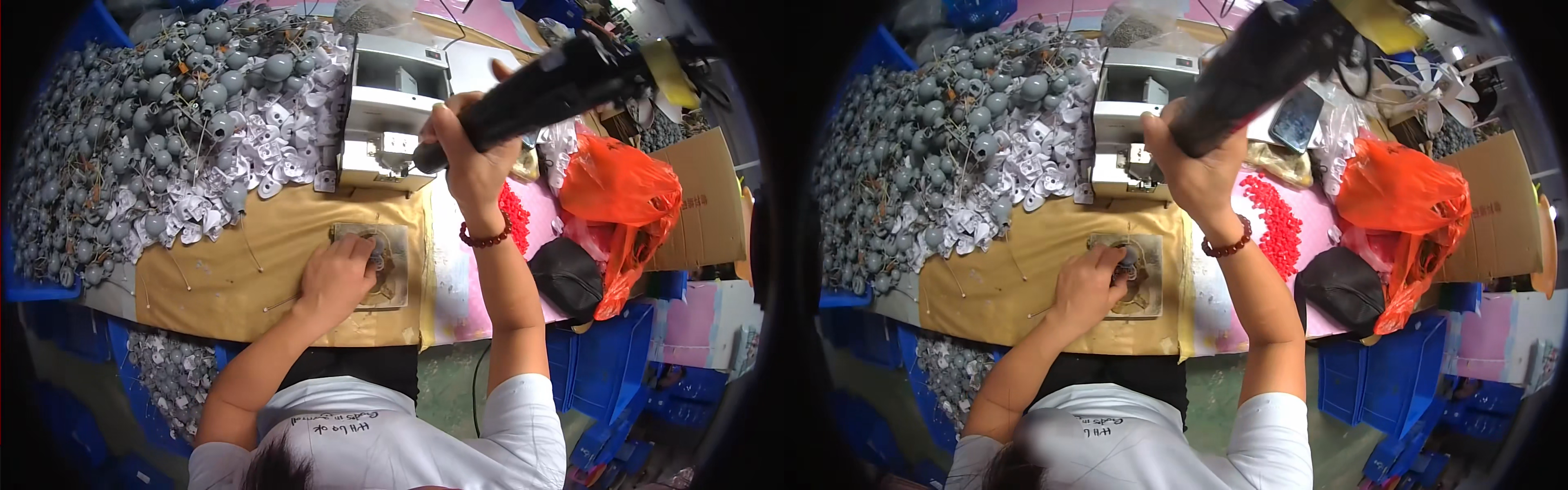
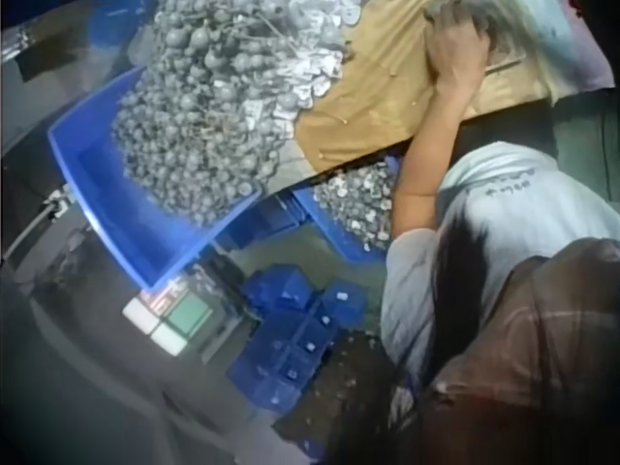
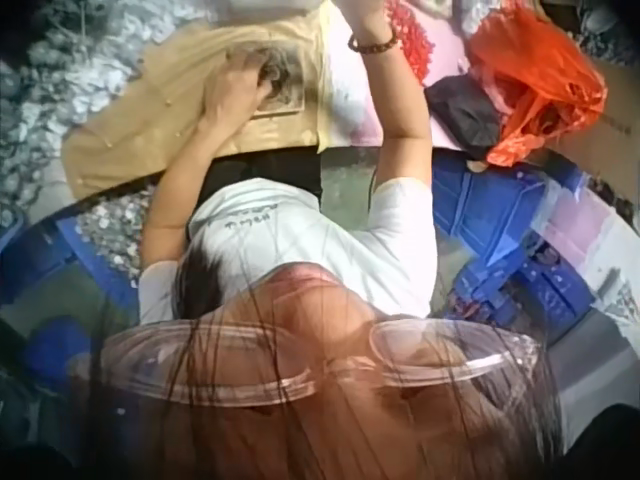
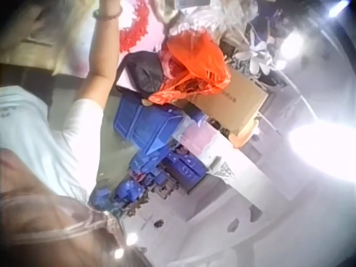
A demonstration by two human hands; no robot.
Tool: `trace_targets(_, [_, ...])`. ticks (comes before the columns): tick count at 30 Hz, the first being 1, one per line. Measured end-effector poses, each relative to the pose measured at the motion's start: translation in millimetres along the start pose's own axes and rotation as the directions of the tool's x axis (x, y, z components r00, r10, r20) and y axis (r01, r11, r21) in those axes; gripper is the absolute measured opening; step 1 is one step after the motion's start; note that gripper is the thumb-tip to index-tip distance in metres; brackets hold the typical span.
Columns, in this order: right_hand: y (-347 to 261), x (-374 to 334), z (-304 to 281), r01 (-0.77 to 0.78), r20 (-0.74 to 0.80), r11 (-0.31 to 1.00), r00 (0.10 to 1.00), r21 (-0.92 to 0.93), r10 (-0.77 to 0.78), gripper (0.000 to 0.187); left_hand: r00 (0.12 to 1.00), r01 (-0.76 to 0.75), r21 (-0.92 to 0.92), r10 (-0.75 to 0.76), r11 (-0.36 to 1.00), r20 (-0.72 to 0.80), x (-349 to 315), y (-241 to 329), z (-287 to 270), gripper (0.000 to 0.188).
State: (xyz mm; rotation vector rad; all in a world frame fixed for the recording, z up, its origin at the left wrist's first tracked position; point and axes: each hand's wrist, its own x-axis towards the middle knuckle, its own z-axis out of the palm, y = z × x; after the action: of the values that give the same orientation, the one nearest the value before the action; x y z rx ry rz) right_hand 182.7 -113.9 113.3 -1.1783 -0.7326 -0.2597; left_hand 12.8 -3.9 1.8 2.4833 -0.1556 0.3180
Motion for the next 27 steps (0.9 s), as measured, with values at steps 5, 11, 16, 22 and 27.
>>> trace_targets(5, [27,17,5,-0.109,-0.034,0.991,0.994,-0.082,0.107,0.022,0.999,-0.025,0.004,0.025,1.000,-0.029,2,-2,4,0.034])
trace_targets(11, [30,4,10,-0.360,0.037,0.932,0.932,-0.043,0.361,0.031,0.999,-0.014,-0.009,0.014,1.000,-0.029,-1,-1,2,0.034])
trace_targets(16, [-10,-50,11,-0.432,0.061,0.902,0.900,0.008,0.431,0.028,1.000,0.025,-0.033,-0.025,0.999,-0.010,0,-3,5,0.035])
trace_targets(22, [-12,-92,10,-0.335,0.125,0.942,0.934,-0.020,0.335,0.027,1.000,0.021,-0.032,-0.022,0.999,-0.008,1,0,1,0.033])
trace_targets(27, [-14,-96,10,-0.304,0.149,0.953,0.942,-0.003,0.301,0.023,1.000,-0.001,-0.026,0.000,1.000,-0.024,0,-1,3,0.029])
